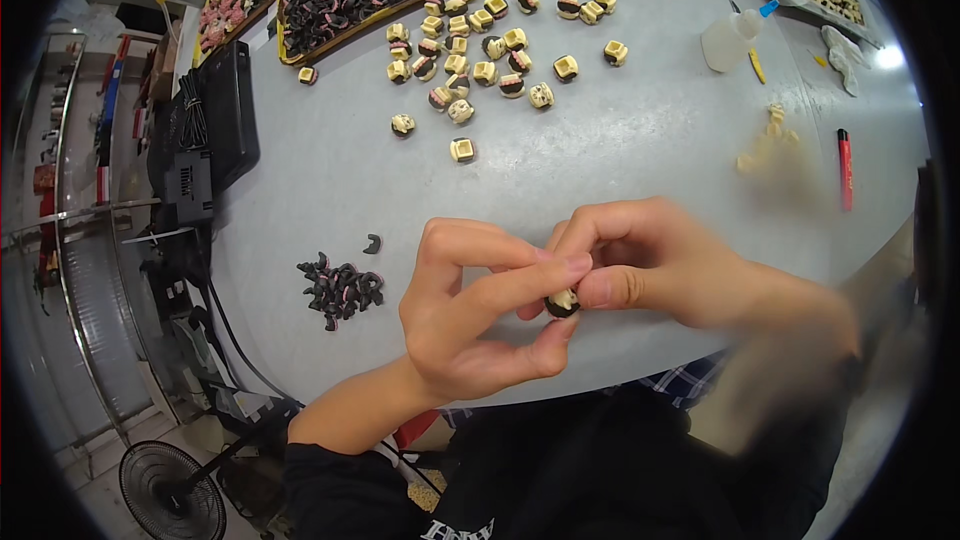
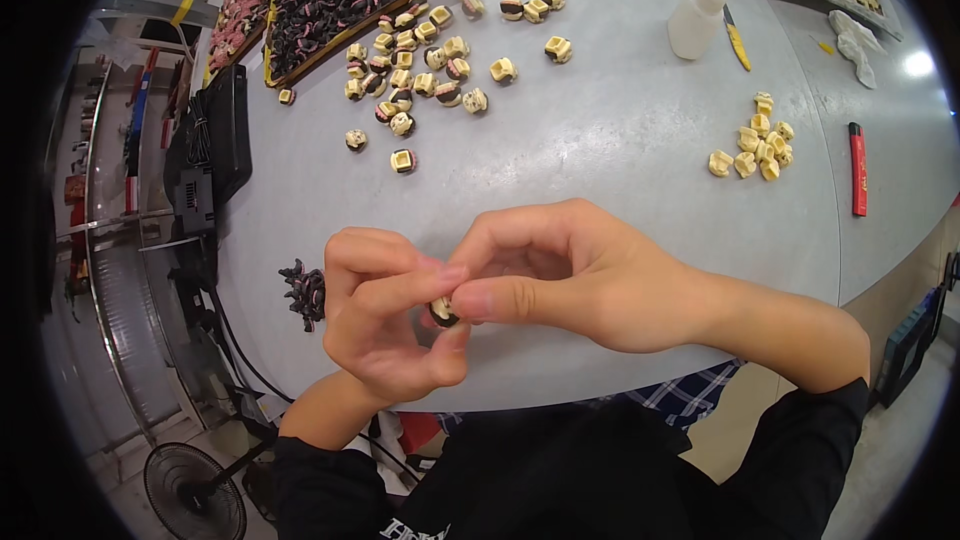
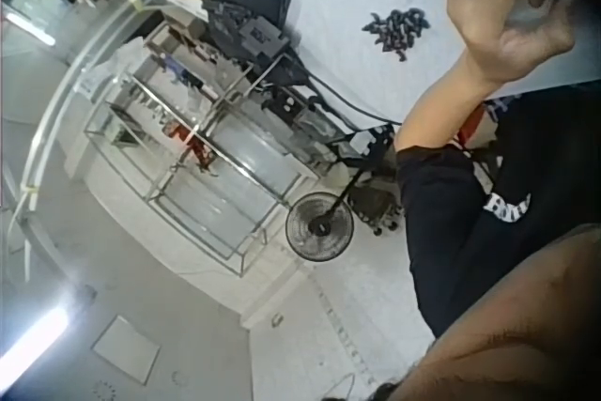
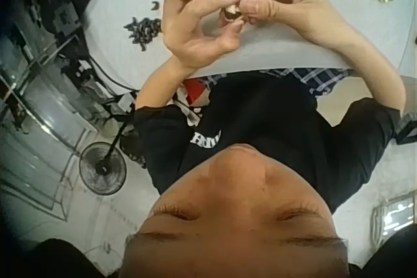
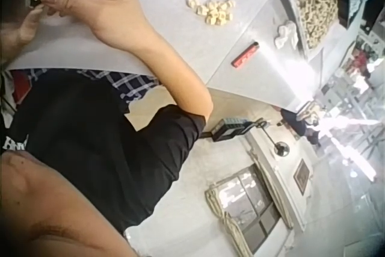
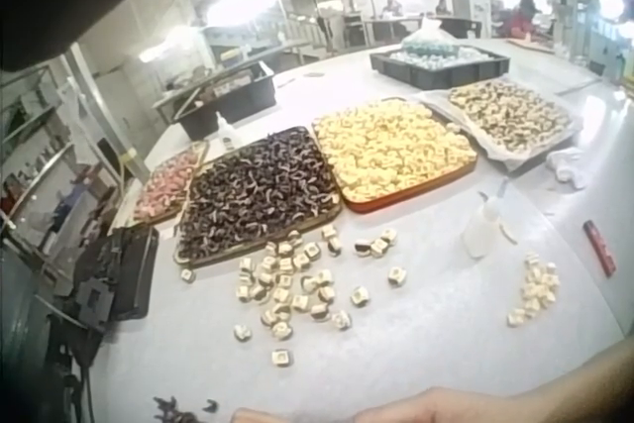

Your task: Glue small gold components onto black base pieces and sort them.

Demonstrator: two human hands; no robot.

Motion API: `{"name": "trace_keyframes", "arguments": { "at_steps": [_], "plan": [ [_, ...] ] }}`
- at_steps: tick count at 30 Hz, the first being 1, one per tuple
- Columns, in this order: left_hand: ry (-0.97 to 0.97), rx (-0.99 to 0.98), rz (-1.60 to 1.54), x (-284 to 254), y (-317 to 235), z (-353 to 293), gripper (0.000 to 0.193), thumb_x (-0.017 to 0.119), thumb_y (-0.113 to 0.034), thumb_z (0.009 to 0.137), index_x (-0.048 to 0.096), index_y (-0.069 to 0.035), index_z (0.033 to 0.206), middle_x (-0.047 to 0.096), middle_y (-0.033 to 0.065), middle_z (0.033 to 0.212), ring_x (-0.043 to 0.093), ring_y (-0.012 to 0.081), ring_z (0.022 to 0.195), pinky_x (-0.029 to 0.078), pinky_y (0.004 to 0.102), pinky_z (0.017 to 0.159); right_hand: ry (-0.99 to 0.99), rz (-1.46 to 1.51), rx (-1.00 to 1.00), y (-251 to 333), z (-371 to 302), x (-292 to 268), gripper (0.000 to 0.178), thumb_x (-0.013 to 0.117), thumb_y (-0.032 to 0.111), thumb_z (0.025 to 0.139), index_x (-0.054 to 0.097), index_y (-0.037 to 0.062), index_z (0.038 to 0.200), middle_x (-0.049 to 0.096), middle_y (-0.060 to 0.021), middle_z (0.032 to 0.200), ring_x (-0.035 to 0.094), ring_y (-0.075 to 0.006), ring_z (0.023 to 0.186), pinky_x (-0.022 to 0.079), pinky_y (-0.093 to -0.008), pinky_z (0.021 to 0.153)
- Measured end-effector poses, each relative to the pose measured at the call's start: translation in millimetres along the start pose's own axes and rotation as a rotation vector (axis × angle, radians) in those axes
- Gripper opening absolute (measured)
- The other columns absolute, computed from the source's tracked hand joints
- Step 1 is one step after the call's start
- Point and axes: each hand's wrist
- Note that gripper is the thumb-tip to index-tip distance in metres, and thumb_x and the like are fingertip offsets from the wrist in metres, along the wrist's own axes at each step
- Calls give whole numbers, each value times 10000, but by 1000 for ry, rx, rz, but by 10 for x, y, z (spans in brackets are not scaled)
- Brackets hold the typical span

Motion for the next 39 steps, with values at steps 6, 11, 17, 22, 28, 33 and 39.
{"name": "trace_keyframes", "arguments": {
  "at_steps": [6, 11, 17, 22, 28, 33, 39],
  "plan": [
    [50, 56, 16, 16, 56, -11, 404, 648, 40, 543, 633, -53, 936, 468, 79, 935, 461, 158, 732, 392, 238, 570, -7, -23, -53, 10, -5, -34, 181, 567, 76, 878, 564, -15, 1034, 599, -65, 982, 554, -110, 941, 434, -256, 850],
    [-23, -14, -42, 37, 21, 0, 496, 669, 94, 501, 680, -81, 964, 537, 53, 919, 501, 109, 725, 423, 206, 528, -11, -39, -42, 23, -6, -39, 182, 565, 81, 880, 566, -14, 1035, 601, -66, 984, 556, -108, 937, 436, -253, 844],
    [-16, 13, -22, 26, 34, 3, 487, 696, 78, 509, 675, -76, 970, 543, 52, 917, 501, 123, 740, 421, 214, 537, -2, -37, -39, 13, 7, -32, 181, 567, 102, 884, 574, -15, 1022, 609, -62, 958, 560, -100, 915, 438, -246, 830],
    [59, 81, 7, -5, 86, -11, 335, 733, -83, 617, 627, -34, 931, 497, 72, 896, 465, 167, 741, 387, 260, 603, 7, -35, 10, 8, -16, -42, 189, 572, 143, 888, 585, -16, 990, 619, -51, 912, 558, -84, 882, 438, -232, 803],
    [66, 100, 29, -28, 95, -28, 369, 786, -243, 646, 607, -44, 900, 508, 54, 837, 467, 176, 736, 374, 272, 609, 25, -58, 8, -1, -11, -32, 194, 565, 177, 896, 600, -8, 946, 611, -24, 866, 537, -61, 836, 428, -217, 762],
    [60, 96, 18, -29, 82, -37, 390, 801, -279, 638, 589, -58, 879, 505, 47, 818, 470, 179, 730, 373, 272, 603, 40, -156, 13, -1, -21, -36, 199, 548, 191, 908, 607, 1, 912, 585, 4, 820, 499, -47, 790, 413, -211, 725],
    [15, 5, -47, -20, 3, -25, 402, 854, -193, 522, 651, -87, 852, 521, 21, 812, 494, 168, 722, 391, 252, 572, 52, -164, 2, -9, -29, -25, 207, 536, 194, 914, 606, 0, 907, 567, 14, 793, 475, -41, 769, 404, -209, 705]
  ]
}}
Point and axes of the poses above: each hand's wrist, its own z-axis towards the middle knuckle, its own x-axis out of the palm, y = z × x
